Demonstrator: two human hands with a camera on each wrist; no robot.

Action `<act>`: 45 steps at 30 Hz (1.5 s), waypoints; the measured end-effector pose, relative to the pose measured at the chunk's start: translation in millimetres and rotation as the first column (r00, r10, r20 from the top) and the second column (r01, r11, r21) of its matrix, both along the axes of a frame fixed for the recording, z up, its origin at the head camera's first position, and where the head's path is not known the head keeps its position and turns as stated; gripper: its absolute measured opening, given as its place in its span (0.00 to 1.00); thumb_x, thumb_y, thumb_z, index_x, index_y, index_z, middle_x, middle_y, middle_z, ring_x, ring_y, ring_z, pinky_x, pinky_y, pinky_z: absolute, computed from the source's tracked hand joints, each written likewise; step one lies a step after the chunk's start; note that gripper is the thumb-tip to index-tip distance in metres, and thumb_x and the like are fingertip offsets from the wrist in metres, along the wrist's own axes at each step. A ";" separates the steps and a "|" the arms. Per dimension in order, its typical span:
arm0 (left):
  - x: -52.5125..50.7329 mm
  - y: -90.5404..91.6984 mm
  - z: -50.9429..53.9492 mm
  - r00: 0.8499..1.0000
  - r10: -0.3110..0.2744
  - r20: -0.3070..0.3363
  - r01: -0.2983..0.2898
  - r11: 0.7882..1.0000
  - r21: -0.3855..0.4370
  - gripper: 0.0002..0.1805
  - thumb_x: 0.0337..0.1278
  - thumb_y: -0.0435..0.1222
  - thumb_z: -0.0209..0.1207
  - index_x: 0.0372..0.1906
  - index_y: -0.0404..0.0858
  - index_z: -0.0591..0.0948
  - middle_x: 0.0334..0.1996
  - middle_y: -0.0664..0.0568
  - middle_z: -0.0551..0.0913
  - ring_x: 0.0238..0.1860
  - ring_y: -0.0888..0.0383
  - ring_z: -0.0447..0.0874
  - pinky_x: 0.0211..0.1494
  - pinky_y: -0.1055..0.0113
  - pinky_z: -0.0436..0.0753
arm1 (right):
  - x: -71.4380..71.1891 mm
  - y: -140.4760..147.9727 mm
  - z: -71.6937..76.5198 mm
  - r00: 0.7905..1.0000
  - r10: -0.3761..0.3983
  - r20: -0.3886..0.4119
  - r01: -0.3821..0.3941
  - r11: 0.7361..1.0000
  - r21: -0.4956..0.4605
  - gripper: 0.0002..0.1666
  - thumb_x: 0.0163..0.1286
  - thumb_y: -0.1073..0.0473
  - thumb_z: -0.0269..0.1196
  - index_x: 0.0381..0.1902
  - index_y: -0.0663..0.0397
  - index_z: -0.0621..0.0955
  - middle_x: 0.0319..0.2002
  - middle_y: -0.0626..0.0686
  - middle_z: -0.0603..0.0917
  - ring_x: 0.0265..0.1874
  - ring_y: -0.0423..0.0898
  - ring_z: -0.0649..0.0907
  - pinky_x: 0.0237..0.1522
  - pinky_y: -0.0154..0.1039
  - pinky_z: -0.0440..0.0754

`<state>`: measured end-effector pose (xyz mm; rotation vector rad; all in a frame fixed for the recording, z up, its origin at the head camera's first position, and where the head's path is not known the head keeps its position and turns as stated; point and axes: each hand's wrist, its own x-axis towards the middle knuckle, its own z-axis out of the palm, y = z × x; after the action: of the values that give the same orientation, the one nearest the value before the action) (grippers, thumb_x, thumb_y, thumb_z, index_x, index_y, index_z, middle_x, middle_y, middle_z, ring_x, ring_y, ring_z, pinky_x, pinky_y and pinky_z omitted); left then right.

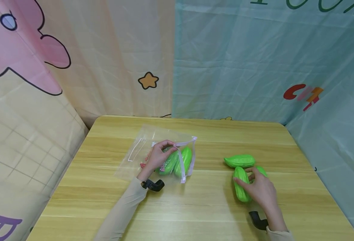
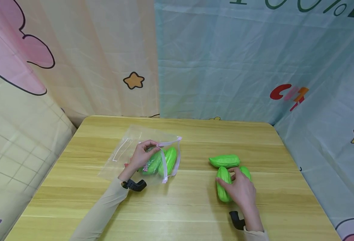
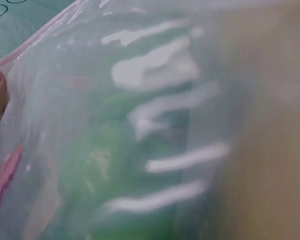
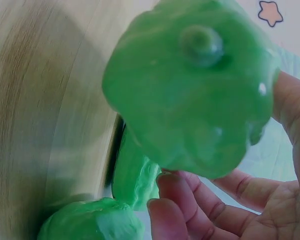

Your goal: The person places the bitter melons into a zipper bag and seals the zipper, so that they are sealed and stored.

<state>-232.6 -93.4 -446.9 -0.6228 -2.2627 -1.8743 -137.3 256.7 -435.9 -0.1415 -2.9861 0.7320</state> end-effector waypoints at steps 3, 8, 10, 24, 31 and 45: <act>0.1 -0.3 -0.4 1.000 0.001 -0.004 -0.001 1.000 0.001 0.07 0.57 0.28 0.62 0.38 0.27 0.80 0.37 0.41 0.84 0.44 0.49 0.81 0.56 0.54 0.74 | -0.1 -0.7 -0.2 1.000 0.001 -0.001 -0.001 1.000 -0.009 0.41 0.54 0.31 0.65 0.50 0.59 0.75 0.35 0.55 0.82 0.31 0.53 0.80 0.24 0.43 0.72; 0.2 -0.2 -1.0 1.000 0.007 -0.013 -0.007 1.000 0.002 0.07 0.57 0.28 0.62 0.38 0.27 0.81 0.37 0.42 0.84 0.44 0.50 0.81 0.56 0.53 0.74 | 0.1 -1.8 0.2 1.000 -0.004 -0.001 0.004 1.000 -0.017 0.41 0.54 0.31 0.66 0.51 0.60 0.75 0.35 0.55 0.81 0.31 0.52 0.79 0.24 0.42 0.72; 0.0 -0.1 -1.6 1.000 0.009 -0.015 -0.008 1.000 0.003 0.07 0.57 0.28 0.62 0.38 0.27 0.80 0.37 0.42 0.84 0.44 0.51 0.81 0.56 0.52 0.74 | 0.5 -2.3 0.8 1.000 -0.006 -0.003 0.006 1.000 -0.019 0.41 0.54 0.32 0.66 0.51 0.60 0.75 0.35 0.55 0.81 0.30 0.52 0.79 0.24 0.42 0.72; 0.3 0.1 -0.9 1.000 0.013 -0.011 -0.013 1.000 0.007 0.07 0.57 0.28 0.62 0.37 0.26 0.80 0.37 0.39 0.84 0.44 0.48 0.81 0.57 0.54 0.74 | 3.3 -6.5 4.5 0.999 -0.007 -0.046 0.004 0.999 -0.054 0.42 0.54 0.33 0.67 0.52 0.62 0.75 0.33 0.55 0.81 0.30 0.50 0.79 0.24 0.40 0.72; -0.4 0.0 -1.7 1.000 0.012 -0.004 -0.012 1.000 0.012 0.07 0.57 0.27 0.62 0.37 0.26 0.80 0.37 0.39 0.84 0.44 0.49 0.81 0.57 0.55 0.74 | 2.4 -10.8 5.0 0.998 0.001 -0.059 -0.007 0.996 -0.091 0.43 0.54 0.34 0.68 0.54 0.63 0.74 0.36 0.57 0.81 0.32 0.50 0.79 0.27 0.41 0.73; -0.2 0.2 -1.5 1.000 0.008 -0.014 -0.008 1.000 0.014 0.07 0.57 0.27 0.62 0.37 0.26 0.80 0.36 0.39 0.84 0.43 0.49 0.81 0.56 0.55 0.75 | -6.2 -22.6 0.0 0.987 -0.002 -0.158 -0.026 0.984 -0.179 0.39 0.55 0.39 0.70 0.52 0.64 0.74 0.35 0.59 0.81 0.28 0.48 0.81 0.28 0.42 0.78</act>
<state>-232.7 -93.2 -448.5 -0.6223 -2.2379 -1.8743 -143.5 234.1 -435.9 -0.0702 -2.7712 0.9666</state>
